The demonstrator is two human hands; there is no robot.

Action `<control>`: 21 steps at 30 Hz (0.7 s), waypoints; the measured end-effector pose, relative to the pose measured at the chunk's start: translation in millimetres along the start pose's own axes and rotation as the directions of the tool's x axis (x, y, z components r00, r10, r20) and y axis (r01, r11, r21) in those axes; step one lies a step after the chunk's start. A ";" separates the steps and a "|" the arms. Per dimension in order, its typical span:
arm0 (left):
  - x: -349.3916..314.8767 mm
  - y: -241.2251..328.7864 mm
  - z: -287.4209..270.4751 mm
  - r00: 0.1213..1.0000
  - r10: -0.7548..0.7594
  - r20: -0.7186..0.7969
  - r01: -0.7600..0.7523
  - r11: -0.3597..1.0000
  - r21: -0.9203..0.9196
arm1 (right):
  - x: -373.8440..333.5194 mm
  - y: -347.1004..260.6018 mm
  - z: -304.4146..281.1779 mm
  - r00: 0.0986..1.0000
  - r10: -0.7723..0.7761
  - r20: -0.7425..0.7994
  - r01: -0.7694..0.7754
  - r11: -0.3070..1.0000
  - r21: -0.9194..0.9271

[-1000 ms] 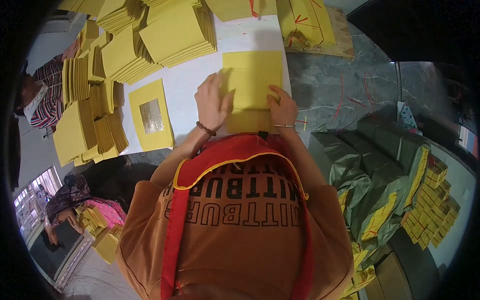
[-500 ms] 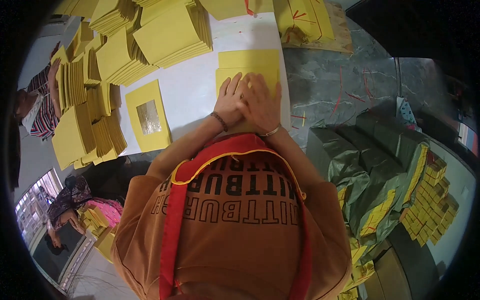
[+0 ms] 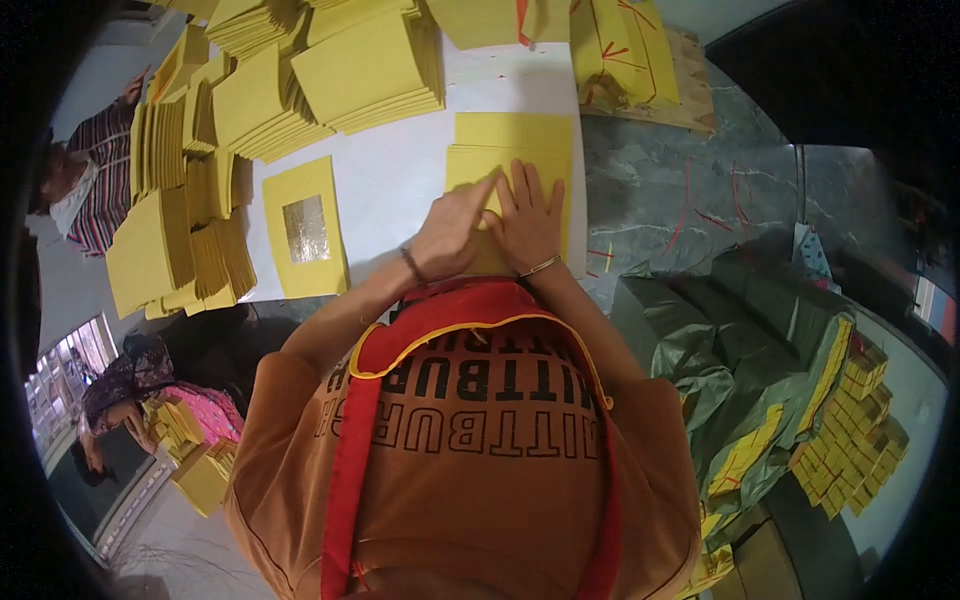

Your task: Folding and stacking yellow paper sheets with foil centers.

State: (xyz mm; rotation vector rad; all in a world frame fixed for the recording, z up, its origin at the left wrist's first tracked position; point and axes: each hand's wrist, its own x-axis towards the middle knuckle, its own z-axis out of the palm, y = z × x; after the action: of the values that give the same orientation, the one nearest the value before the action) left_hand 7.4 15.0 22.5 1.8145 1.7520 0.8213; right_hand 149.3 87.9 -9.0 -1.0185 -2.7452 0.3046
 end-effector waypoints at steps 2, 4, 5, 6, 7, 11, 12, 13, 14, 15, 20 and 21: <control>-4.9 3.4 4.9 0.992 0.079 -0.096 -0.067 0.990 0.123 | -0.2 -1.5 -4.5 1.000 0.003 0.000 -0.003 1.000 0.029; -0.5 3.1 7.6 0.969 0.243 -0.041 -0.206 0.889 0.409 | 1.1 10.3 -5.7 1.000 0.007 -0.007 -0.006 0.999 0.049; 1.3 4.7 7.3 0.971 0.238 0.012 -0.213 0.843 0.493 | -2.0 23.7 -1.4 0.995 0.085 -0.057 -0.051 0.891 0.450; 2.5 5.4 8.2 0.971 0.239 0.002 -0.207 0.838 0.505 | -2.6 35.1 2.4 0.983 0.170 -0.068 -0.055 0.628 0.776; 3.9 4.6 11.4 0.966 0.251 0.055 -0.234 0.768 0.596 | -3.3 43.3 3.4 0.984 0.156 -0.079 -0.038 0.631 0.775; 15.4 -1.9 14.4 0.969 0.221 0.111 -0.237 0.706 0.667 | -7.8 54.6 -12.6 0.855 0.519 0.007 -0.093 0.141 0.986; 18.6 -2.7 12.8 0.975 0.181 0.126 -0.220 0.749 0.625 | -8.4 54.3 -20.4 0.793 0.609 0.026 -0.124 0.119 0.985; 22.6 5.6 -0.3 0.975 0.187 0.121 -0.221 0.744 0.630 | -10.3 54.6 -24.9 0.794 0.607 0.017 -0.114 0.122 0.986; 23.4 13.9 -16.3 0.983 0.136 0.124 -0.182 0.820 0.542 | -12.9 54.5 -28.9 0.751 0.658 0.057 -0.138 0.072 0.988; 23.9 20.1 -35.1 0.987 0.087 0.134 -0.139 0.883 0.448 | -14.7 53.6 -32.1 0.702 0.705 0.098 -0.158 0.020 0.987; 7.9 -4.5 -111.7 0.813 0.460 -0.358 -0.325 0.868 0.376 | -30.2 61.2 -23.9 0.657 0.730 0.188 -0.259 -0.015 0.966; 7.3 -14.1 -128.3 0.784 0.465 -0.412 -0.263 0.849 0.458 | -30.6 61.1 -22.8 0.656 0.723 0.216 -0.283 -0.029 0.959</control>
State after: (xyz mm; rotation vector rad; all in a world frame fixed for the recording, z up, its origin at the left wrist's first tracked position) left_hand -93.5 15.0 103.3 2.4284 2.0040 1.2958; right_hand 215.6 115.8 -6.4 -1.3544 -1.0477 1.5452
